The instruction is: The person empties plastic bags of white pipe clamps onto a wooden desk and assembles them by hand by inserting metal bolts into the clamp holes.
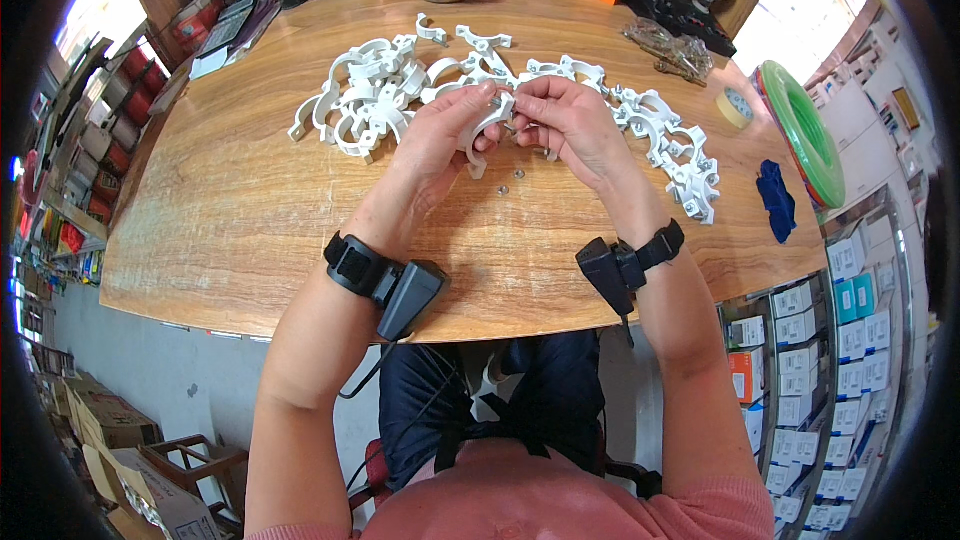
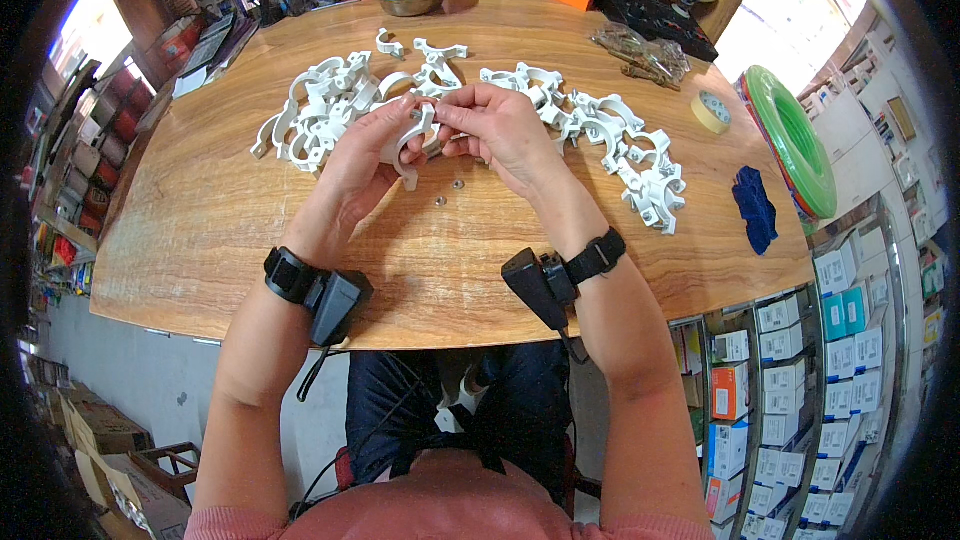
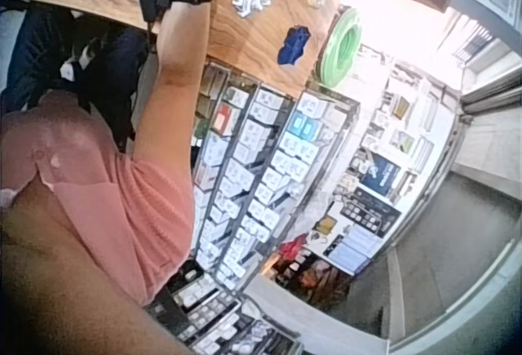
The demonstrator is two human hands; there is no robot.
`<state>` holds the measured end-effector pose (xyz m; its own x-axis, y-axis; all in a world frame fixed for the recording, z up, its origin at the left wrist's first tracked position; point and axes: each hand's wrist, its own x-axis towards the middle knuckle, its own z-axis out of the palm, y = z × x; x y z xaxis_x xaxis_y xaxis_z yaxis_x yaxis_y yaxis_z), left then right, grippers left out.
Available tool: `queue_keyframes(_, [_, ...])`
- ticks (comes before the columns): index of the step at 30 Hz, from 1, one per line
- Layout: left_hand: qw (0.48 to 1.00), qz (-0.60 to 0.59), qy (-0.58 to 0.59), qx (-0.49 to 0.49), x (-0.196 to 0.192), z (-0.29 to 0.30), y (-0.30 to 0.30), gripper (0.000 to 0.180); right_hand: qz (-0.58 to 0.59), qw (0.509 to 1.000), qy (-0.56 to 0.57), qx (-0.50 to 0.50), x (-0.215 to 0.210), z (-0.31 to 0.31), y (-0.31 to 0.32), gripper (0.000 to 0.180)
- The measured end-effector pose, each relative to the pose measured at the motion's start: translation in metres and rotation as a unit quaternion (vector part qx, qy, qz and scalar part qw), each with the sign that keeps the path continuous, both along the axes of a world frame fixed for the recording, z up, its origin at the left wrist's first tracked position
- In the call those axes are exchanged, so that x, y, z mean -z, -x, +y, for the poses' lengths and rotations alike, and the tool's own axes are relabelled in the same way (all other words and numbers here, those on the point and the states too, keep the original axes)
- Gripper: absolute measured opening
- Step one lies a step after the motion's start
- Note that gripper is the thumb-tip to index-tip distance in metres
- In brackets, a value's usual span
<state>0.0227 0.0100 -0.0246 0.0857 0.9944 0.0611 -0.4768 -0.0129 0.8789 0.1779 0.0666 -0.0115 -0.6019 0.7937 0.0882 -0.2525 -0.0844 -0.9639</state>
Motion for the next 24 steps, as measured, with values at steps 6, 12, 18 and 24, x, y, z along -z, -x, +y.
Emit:
queue_keyframes(6, [1.000, -0.026, 0.016, -0.001, -0.002, -0.001, -0.001, 0.026, 0.008, 1.000, -0.005, 0.004, -0.002, -0.001, 0.000, 0.012])
queue_keyframes(12, [0.999, 0.008, -0.032, 0.016, -0.006, -0.002, -0.001, 0.027, 0.023, 0.999, -0.024, -0.012, -0.007, -0.002, -0.001, 0.008])
queue_keyframes(18, [1.000, 0.000, -0.015, 0.004, -0.004, -0.001, 0.001, 0.024, -0.020, 0.997, -0.075, 0.006, -0.010, -0.002, -0.002, 0.005])
queue_keyframes(24, [0.996, -0.073, -0.044, -0.027, -0.011, 0.000, 0.008, 0.028, -0.206, 0.949, -0.232, 0.060, 0.000, 0.012, -0.010, 0.008])
